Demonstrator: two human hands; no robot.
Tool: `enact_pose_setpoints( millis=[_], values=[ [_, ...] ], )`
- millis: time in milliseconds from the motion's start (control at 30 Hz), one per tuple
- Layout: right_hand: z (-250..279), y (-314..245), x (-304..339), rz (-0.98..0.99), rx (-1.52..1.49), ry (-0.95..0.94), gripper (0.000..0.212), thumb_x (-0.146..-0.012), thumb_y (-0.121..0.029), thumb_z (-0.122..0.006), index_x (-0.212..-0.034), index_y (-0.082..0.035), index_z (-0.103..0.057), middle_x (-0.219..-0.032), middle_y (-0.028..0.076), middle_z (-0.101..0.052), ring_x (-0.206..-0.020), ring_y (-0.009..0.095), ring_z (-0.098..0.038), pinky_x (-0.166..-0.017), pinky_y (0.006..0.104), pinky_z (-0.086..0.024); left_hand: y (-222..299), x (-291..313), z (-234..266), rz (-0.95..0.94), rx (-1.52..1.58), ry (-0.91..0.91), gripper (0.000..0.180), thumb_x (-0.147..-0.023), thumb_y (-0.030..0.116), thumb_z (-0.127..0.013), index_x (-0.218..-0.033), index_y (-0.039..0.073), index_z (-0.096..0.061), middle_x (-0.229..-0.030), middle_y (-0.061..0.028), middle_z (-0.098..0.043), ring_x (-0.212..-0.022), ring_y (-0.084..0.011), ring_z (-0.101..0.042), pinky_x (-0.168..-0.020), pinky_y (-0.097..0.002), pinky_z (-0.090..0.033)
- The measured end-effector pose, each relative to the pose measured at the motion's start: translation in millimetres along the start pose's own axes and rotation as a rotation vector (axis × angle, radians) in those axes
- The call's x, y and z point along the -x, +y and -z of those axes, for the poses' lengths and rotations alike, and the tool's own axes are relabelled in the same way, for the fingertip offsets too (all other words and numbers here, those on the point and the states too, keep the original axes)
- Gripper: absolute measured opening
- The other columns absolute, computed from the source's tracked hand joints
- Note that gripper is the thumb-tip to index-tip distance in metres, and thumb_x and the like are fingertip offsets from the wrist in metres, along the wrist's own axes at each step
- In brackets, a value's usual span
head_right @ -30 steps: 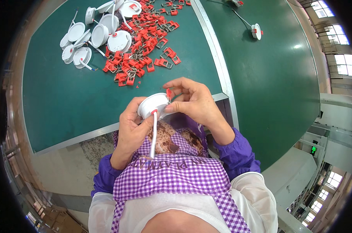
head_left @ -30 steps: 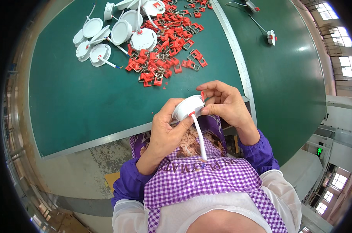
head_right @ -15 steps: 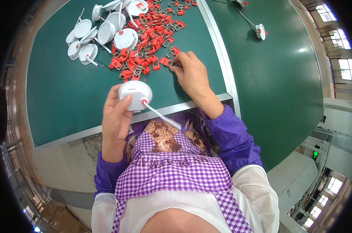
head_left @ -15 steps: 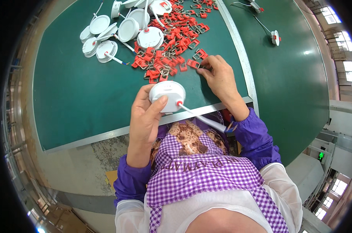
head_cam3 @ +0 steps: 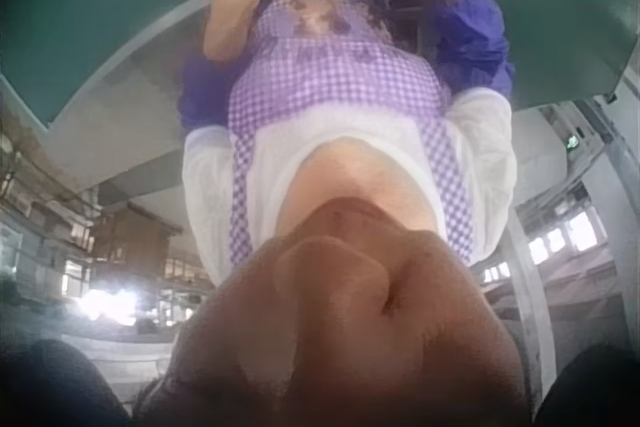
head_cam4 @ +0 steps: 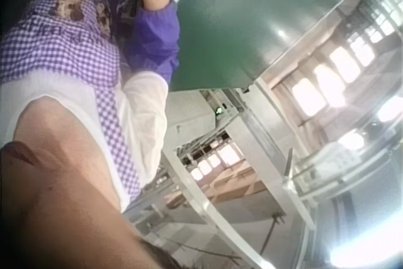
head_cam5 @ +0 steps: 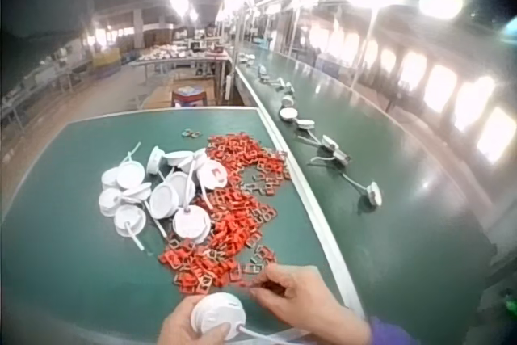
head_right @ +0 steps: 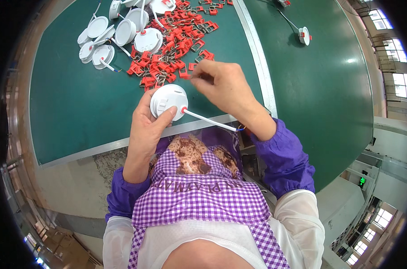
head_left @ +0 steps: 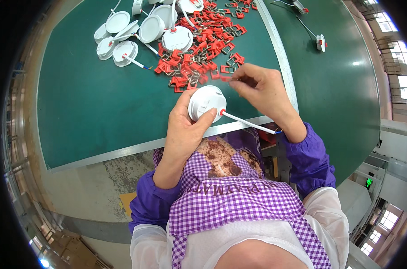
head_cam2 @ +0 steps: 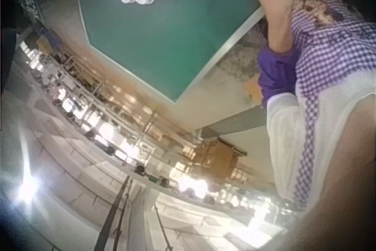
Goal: The person assembles light fixtures by taking lamp casings and attaching clips to their sides by hand, then placing the completed fixtures onto the conveyor table.
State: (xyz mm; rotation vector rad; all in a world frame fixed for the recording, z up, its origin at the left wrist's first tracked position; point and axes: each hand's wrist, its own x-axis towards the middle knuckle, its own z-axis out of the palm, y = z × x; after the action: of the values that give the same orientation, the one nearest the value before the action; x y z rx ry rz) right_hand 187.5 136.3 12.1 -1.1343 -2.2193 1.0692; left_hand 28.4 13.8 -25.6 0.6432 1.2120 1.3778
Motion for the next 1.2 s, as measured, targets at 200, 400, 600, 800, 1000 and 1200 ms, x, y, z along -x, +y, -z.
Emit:
enact_pose_setpoints(
  millis=[200, 400, 600, 800, 1000, 1200],
  values=[
    [-10.5, -13.9, 22.1, 0.160, 0.071, -0.037, 0.015, -0.080, -0.007, -0.070, -0.091, 0.000, -0.063, -0.080, 0.018, -0.065, -0.070, 0.035, -0.065, -0.061, 0.0398, -0.050, -10.0, -7.7, 1.4, -0.132, -0.099, 0.074, 0.036, -0.084, 0.003, -0.070, -0.117, -0.003, -0.057, -0.099, -0.0089, -0.067, -0.088, -0.0125, -0.065, -0.076, -0.0259, -0.052],
    [-19.1, -13.2, 32.8, 0.188, 0.109, 0.006, 0.013, -0.082, -0.005, -0.069, -0.092, -0.001, -0.062, -0.082, 0.017, -0.065, -0.074, 0.036, -0.065, -0.062, 0.0425, -0.051, -7.5, -5.3, -1.8, -0.198, -0.323, 0.082, 0.033, -0.084, 0.005, -0.071, -0.114, 0.000, -0.059, -0.096, -0.0084, -0.067, -0.084, -0.0111, -0.064, -0.071, -0.0269, -0.052],
    [-24.5, -12.3, 35.8, 0.200, 0.122, 0.073, 0.013, -0.081, -0.003, -0.069, -0.091, -0.002, -0.061, -0.078, 0.015, -0.063, -0.072, 0.034, -0.064, -0.060, 0.0404, -0.050, 1.6, -3.8, -1.1, -0.269, -0.406, 0.013, 0.030, -0.084, 0.004, -0.071, -0.112, 0.001, -0.061, -0.092, -0.0063, -0.068, -0.081, -0.0101, -0.062, -0.068, -0.0260, -0.050],
    [-32.9, -6.7, 39.9, 0.238, 0.030, 0.125, 0.014, -0.080, 0.000, -0.070, -0.090, -0.002, -0.060, -0.078, 0.012, -0.062, -0.072, 0.031, -0.063, -0.060, 0.0373, -0.049, 2.8, -3.5, 5.3, -0.252, -0.441, -0.024, 0.030, -0.083, 0.004, -0.071, -0.111, 0.002, -0.062, -0.091, -0.0055, -0.067, -0.080, -0.0098, -0.062, -0.066, -0.0262, -0.050],
    [-27.1, 3.6, 39.4, 0.191, -0.033, 0.067, 0.018, -0.080, 0.000, -0.071, -0.094, -0.003, -0.060, -0.083, 0.011, -0.064, -0.072, 0.025, -0.065, -0.061, 0.0343, -0.049, -0.3, -1.8, 4.7, -0.220, -0.339, -0.053, 0.028, -0.083, 0.004, -0.072, -0.109, 0.003, -0.062, -0.090, -0.0050, -0.067, -0.080, -0.0096, -0.061, -0.067, -0.0263, -0.050],
    [-4.8, -13.1, 45.6, -0.071, -0.257, -0.052, 0.046, -0.083, 0.000, -0.070, -0.126, -0.002, -0.053, -0.103, 0.014, -0.068, -0.084, 0.018, -0.069, -0.067, 0.0300, -0.053, 7.9, 8.0, -2.6, -0.184, -0.364, -0.151, 0.027, -0.084, 0.004, -0.070, -0.110, 0.003, -0.064, -0.095, -0.0034, -0.065, -0.086, -0.0099, -0.060, -0.078, -0.0256, -0.048]
  ],
)
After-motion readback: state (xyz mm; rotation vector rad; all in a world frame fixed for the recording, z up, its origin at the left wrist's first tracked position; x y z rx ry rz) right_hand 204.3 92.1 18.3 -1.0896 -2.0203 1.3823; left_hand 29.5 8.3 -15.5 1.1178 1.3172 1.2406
